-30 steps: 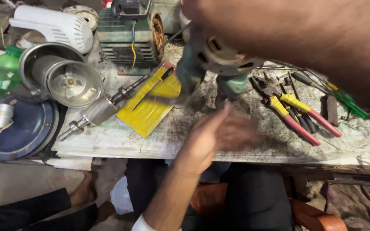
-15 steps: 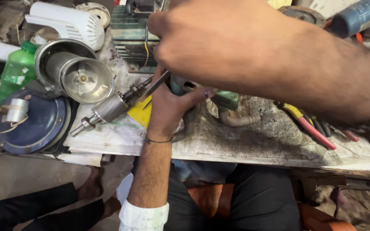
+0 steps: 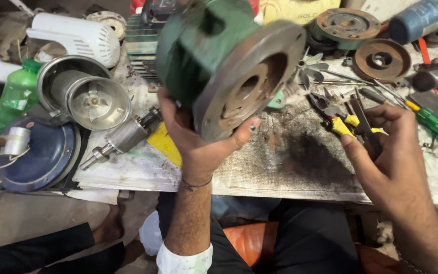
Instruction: The person holds a green pump housing with a curved pipe on the workbench and uses a flat file to file the circular flange face, rotating and repositioning the housing to file different sections of the flange throughout the episode.
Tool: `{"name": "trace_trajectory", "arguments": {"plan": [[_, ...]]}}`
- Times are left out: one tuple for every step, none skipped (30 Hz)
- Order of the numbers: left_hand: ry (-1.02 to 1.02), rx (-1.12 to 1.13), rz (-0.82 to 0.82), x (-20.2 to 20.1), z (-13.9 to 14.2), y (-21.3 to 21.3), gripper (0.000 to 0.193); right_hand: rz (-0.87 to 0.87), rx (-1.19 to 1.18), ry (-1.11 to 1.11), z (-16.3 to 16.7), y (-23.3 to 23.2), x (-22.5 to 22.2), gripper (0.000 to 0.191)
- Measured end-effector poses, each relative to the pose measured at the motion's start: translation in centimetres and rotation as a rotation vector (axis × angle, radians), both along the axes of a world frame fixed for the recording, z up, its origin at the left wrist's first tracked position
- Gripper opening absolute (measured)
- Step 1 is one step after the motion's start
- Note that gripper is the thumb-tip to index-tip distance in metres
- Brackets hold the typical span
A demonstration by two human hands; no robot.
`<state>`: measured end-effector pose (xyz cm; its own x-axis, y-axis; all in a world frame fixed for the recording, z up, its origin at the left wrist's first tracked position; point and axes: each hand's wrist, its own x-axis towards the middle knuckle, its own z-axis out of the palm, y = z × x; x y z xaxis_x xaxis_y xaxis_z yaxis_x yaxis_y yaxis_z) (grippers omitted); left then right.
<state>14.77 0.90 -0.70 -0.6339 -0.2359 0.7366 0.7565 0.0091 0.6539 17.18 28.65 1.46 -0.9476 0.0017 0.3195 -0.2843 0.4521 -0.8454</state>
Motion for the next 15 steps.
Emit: {"name": "trace_trajectory", "arguments": {"plan": [[-0.01,-0.013,0.013,0.1,0.0,0.1,0.094,0.001,-0.041,-0.01,-0.3,0.5,0.1,0.047],[-0.018,-0.023,0.026,0.1,0.0,0.3,0.096,-0.002,-0.009,0.001,-0.5,0.9,0.2,0.047],[-0.027,-0.085,0.059,0.0,-0.1,0.4,0.094,-0.008,0.02,0.013,-0.6,1.3,0.3,0.046],[-0.041,-0.143,0.094,0.0,-0.2,0.7,0.092,-0.012,0.05,0.02,-0.8,1.6,0.4,0.046],[-0.059,-0.201,0.135,0.0,-0.3,0.9,0.091,-0.007,0.081,0.028,-0.9,1.8,0.6,0.046],[-0.077,-0.263,0.181,0.0,-0.4,1.2,0.09,0.002,0.108,0.037,-1.2,2.0,0.7,0.046],[-0.092,-0.324,0.225,0.0,-0.5,1.6,0.088,0.01,0.135,0.048,-1.4,2.2,0.9,0.046],[-0.105,-0.386,0.266,0.0,-0.6,2.1,0.087,-0.017,0.159,0.032,-1.6,2.4,1.2,0.047],[-0.037,-0.439,0.312,0.0,-0.7,2.6,0.086,-0.047,0.186,0.016,-1.8,2.7,1.4,0.048],[0.035,-0.493,0.354,-0.1,-0.7,3.1,0.085,-0.08,0.213,0.003,-2.0,3.1,1.7,0.049],[0.111,-0.546,0.392,-0.3,-0.6,3.5,0.084,-0.093,0.236,0.008,-2.1,3.5,2.0,0.051],[0.149,-0.588,0.4,-0.4,-0.5,3.8,0.079,-0.108,0.265,0.006,-2.1,4.0,2.3,0.052],[0.185,-0.627,0.408,-0.6,-0.3,4.0,0.075,-0.122,0.299,0.003,-2.1,4.5,2.5,0.054],[0.225,-0.667,0.42,-0.8,0.0,4.0,0.072,-0.145,0.299,-0.02,-2.1,5.1,2.7,0.053],[0.261,-0.744,0.418,-1.1,0.3,3.9,0.07,-0.164,0.296,-0.043,-2.1,5.5,2.8,0.052]]}}
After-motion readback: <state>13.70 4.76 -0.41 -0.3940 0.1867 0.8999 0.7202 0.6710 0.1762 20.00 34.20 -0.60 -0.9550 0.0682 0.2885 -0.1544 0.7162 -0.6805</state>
